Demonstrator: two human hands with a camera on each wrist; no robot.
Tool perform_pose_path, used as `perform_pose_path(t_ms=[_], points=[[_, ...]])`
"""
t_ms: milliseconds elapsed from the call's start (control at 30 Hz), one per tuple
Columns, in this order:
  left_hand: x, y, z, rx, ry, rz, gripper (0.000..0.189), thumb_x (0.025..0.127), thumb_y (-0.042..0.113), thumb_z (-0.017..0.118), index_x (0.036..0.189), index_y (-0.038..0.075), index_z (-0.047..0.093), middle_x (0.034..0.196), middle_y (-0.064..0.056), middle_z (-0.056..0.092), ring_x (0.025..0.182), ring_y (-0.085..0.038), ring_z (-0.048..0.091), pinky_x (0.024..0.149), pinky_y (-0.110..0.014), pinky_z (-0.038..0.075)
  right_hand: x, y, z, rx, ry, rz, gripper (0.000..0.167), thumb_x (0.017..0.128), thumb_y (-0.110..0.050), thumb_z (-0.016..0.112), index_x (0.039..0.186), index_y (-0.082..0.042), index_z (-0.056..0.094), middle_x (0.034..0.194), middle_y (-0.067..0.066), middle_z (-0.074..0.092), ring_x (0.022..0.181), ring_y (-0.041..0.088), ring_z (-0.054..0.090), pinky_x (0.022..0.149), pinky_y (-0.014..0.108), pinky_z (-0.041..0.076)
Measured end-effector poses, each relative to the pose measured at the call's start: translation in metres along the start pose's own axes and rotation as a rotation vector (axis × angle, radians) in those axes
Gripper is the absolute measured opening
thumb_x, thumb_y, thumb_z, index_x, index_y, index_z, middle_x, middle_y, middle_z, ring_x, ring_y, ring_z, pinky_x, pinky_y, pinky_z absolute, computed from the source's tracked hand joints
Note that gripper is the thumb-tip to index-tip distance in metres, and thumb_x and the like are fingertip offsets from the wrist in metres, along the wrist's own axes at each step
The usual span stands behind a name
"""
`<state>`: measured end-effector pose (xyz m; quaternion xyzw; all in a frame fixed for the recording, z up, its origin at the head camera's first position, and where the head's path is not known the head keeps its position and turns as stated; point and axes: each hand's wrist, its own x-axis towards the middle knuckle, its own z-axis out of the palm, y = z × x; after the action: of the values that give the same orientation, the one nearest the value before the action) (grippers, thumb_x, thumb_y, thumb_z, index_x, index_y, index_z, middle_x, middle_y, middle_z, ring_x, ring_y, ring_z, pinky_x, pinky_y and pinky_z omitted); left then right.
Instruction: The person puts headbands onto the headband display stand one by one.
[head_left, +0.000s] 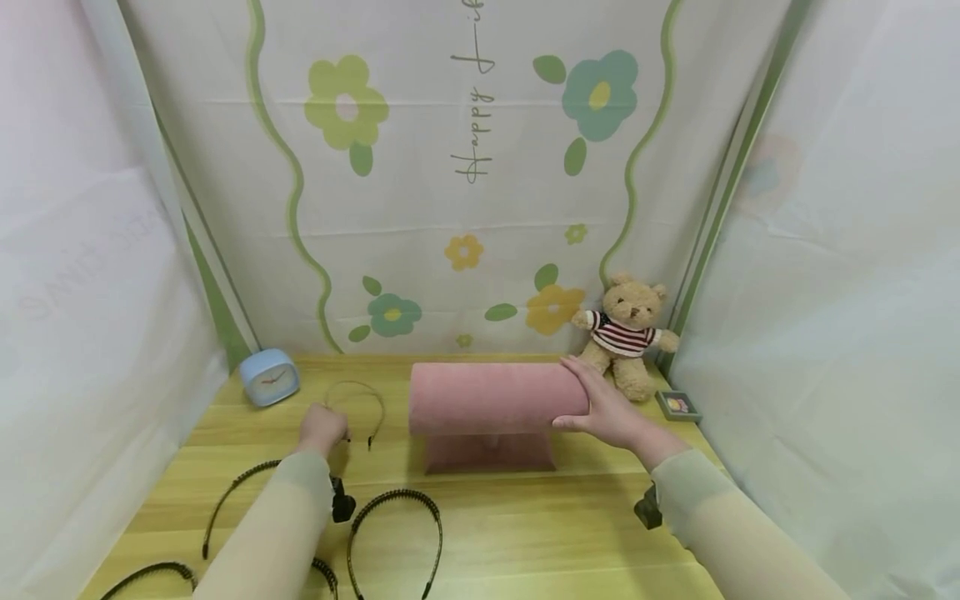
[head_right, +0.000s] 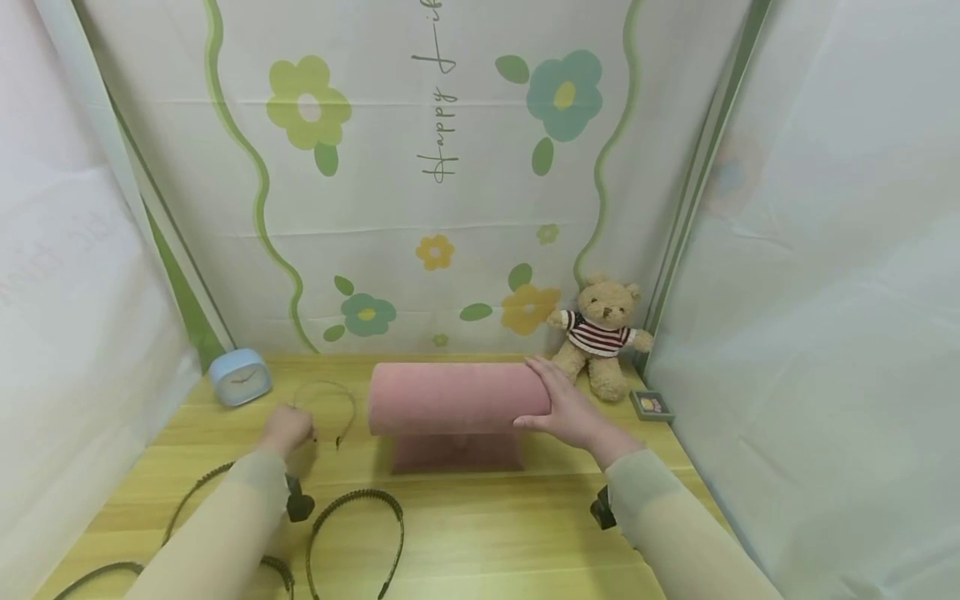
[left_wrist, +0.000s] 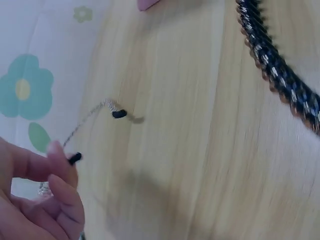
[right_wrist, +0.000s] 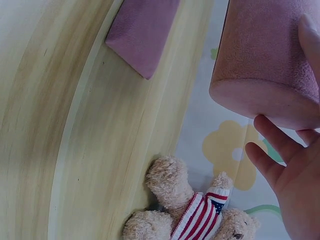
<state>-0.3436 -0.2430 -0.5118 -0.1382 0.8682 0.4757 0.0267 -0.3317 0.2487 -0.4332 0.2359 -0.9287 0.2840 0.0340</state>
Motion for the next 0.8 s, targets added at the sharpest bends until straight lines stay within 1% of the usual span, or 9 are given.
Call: perform_pose_path(t_ms=[67, 133, 167, 233, 300, 400, 500, 667, 800], points=[[-0.001, 0.004, -0.001, -0.045, -0.009, 0.015, 0.043, 0.095, 0.007, 0.037, 0.131, -0.015, 0.040, 0.089, -0.017, 0.062, 0.073, -0.029, 0.057, 0.064, -0.038, 0.047, 0.000, 0.001, 0.000, -0.006, 0.002, 0.000, 0.104, 0.078, -0.058, 0.077, 0.157, -0.019, 0.023, 0.162, 0.007, 0.019, 0.146, 0.031, 0.018, 0.111, 0.059, 0.025], [-0.003, 0.008, -0.002, -0.081, -0.005, 0.041, 0.047, 0.101, 0.011, 0.032, 0.142, -0.013, 0.026, 0.090, -0.018, 0.061, 0.077, -0.031, 0.060, 0.068, -0.041, 0.048, 0.000, 0.002, 0.000, -0.011, 0.004, -0.001, 0.104, 0.077, -0.060, 0.076, 0.157, -0.019, 0.024, 0.162, 0.008, 0.020, 0.146, 0.032, 0.019, 0.111, 0.060, 0.026], [-0.004, 0.010, -0.002, -0.093, 0.000, 0.055, 0.047, 0.104, 0.013, 0.029, 0.144, -0.012, 0.023, 0.089, -0.017, 0.060, 0.078, -0.031, 0.061, 0.070, -0.042, 0.050, 0.000, 0.002, 0.000, -0.013, 0.005, -0.002, 0.104, 0.077, -0.060, 0.076, 0.157, -0.019, 0.024, 0.161, 0.009, 0.020, 0.146, 0.032, 0.019, 0.111, 0.060, 0.026], [-0.005, 0.015, -0.002, -0.116, 0.010, 0.080, 0.046, 0.108, 0.016, 0.025, 0.146, -0.010, 0.022, 0.086, -0.016, 0.061, 0.076, -0.030, 0.063, 0.070, -0.043, 0.051, 0.000, 0.002, 0.000, -0.013, 0.005, -0.004, 0.105, 0.077, -0.061, 0.076, 0.157, -0.019, 0.024, 0.161, 0.010, 0.020, 0.146, 0.032, 0.019, 0.111, 0.060, 0.026], [-0.006, 0.019, -0.002, -0.125, 0.021, 0.097, 0.044, 0.109, 0.017, 0.023, 0.145, -0.007, 0.024, 0.086, -0.016, 0.061, 0.072, -0.026, 0.064, 0.068, -0.042, 0.052, 0.000, 0.002, 0.001, -0.009, 0.005, -0.006, 0.105, 0.077, -0.061, 0.076, 0.157, -0.018, 0.024, 0.161, 0.012, 0.021, 0.146, 0.033, 0.019, 0.111, 0.060, 0.026], [-0.008, 0.027, -0.003, -0.153, 0.029, 0.119, 0.042, 0.110, 0.019, 0.024, 0.145, -0.004, 0.026, 0.092, -0.019, 0.063, 0.070, -0.023, 0.065, 0.062, -0.039, 0.053, 0.000, 0.002, 0.001, -0.003, 0.003, -0.006, 0.105, 0.077, -0.060, 0.076, 0.157, -0.018, 0.023, 0.161, 0.013, 0.021, 0.145, 0.033, 0.019, 0.111, 0.060, 0.025], [-0.013, 0.037, -0.004, -0.190, 0.034, 0.152, 0.039, 0.110, 0.021, 0.027, 0.143, 0.001, 0.029, 0.096, -0.022, 0.063, 0.069, -0.023, 0.066, 0.059, -0.036, 0.054, 0.000, 0.002, 0.001, -0.003, 0.000, 0.001, 0.104, 0.077, -0.060, 0.076, 0.158, -0.020, 0.022, 0.161, 0.012, 0.020, 0.146, 0.032, 0.019, 0.111, 0.059, 0.025], [-0.027, 0.054, -0.004, -0.223, 0.052, 0.243, 0.031, 0.109, 0.020, 0.031, 0.135, 0.003, 0.036, 0.093, -0.021, 0.065, 0.069, -0.025, 0.066, 0.061, -0.034, 0.056, 0.000, 0.003, 0.001, -0.007, 0.009, -0.006, 0.105, 0.077, -0.061, 0.076, 0.157, -0.019, 0.023, 0.161, 0.012, 0.020, 0.145, 0.033, 0.020, 0.111, 0.060, 0.026], [-0.044, 0.064, 0.000, -0.201, 0.056, 0.309, 0.026, 0.109, 0.019, 0.035, 0.131, 0.005, 0.038, 0.091, -0.018, 0.067, 0.074, -0.031, 0.068, 0.064, -0.035, 0.057, 0.000, 0.002, 0.001, -0.005, 0.014, -0.010, 0.105, 0.077, -0.060, 0.076, 0.157, -0.016, 0.024, 0.161, 0.011, 0.020, 0.145, 0.033, 0.020, 0.112, 0.059, 0.025]])
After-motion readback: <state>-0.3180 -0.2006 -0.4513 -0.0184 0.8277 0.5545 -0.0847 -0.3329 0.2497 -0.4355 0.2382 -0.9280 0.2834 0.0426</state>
